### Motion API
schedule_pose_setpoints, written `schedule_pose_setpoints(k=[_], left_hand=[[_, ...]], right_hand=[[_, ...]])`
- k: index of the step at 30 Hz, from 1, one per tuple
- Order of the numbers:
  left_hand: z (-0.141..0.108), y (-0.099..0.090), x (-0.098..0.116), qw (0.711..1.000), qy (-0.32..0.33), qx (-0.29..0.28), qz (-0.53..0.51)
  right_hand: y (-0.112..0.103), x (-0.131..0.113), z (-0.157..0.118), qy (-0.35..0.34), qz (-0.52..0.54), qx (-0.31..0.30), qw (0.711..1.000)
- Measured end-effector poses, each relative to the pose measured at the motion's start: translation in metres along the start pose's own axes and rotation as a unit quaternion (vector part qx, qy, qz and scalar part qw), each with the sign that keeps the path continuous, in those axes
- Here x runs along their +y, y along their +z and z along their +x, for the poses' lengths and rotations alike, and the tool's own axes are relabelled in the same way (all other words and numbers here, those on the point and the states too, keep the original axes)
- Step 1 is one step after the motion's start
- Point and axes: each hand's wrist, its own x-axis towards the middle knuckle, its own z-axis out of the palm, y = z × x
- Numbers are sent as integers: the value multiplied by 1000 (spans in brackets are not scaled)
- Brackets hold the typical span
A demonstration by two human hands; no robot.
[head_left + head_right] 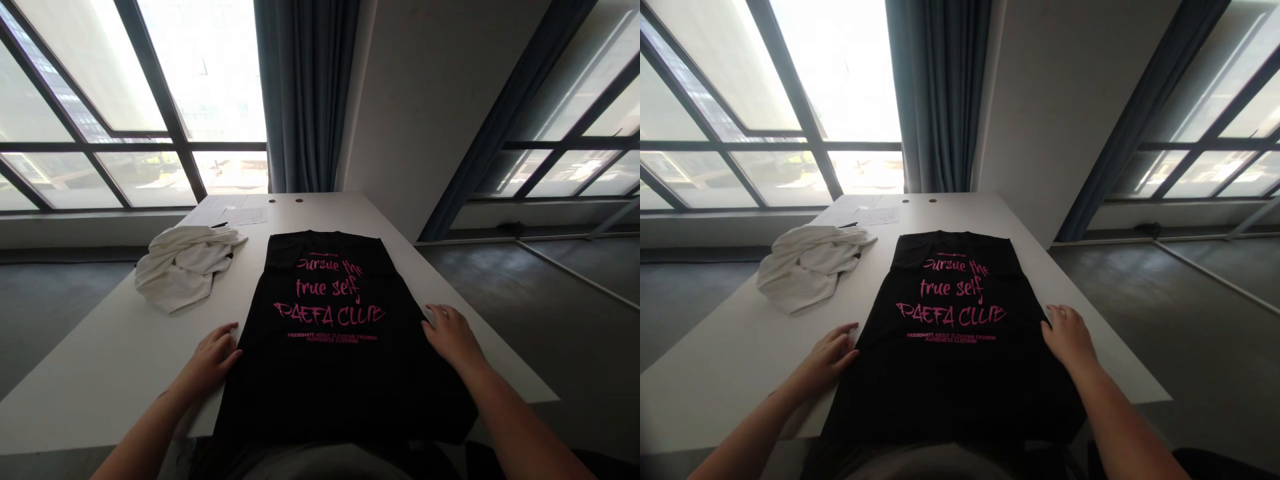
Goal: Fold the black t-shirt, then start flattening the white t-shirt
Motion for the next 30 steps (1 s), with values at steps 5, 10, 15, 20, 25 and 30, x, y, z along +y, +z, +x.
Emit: schedule_pose_setpoints(k=[5,10,15,20,25,30], left_hand=[[68,2,64,998,43,24,31],[148,38,112,996,54,-11,65],[173,70,84,998,-12,-17,63],[167,70,71,997,-20,-34,70],[166,61,82,993,-48,-70,85],[165,60,81,993,-43,-67,82]], right_hand=[[-6,-109,54,-151,47,-122,980],[4,-209,91,-175,103,-209,957],[25,-235,87,-185,109,-225,950],[30,-233,106,-138,91,-263,951],[40,-236,149,-72,55,-266,960],[56,-234,163,-59,61,-214,973]])
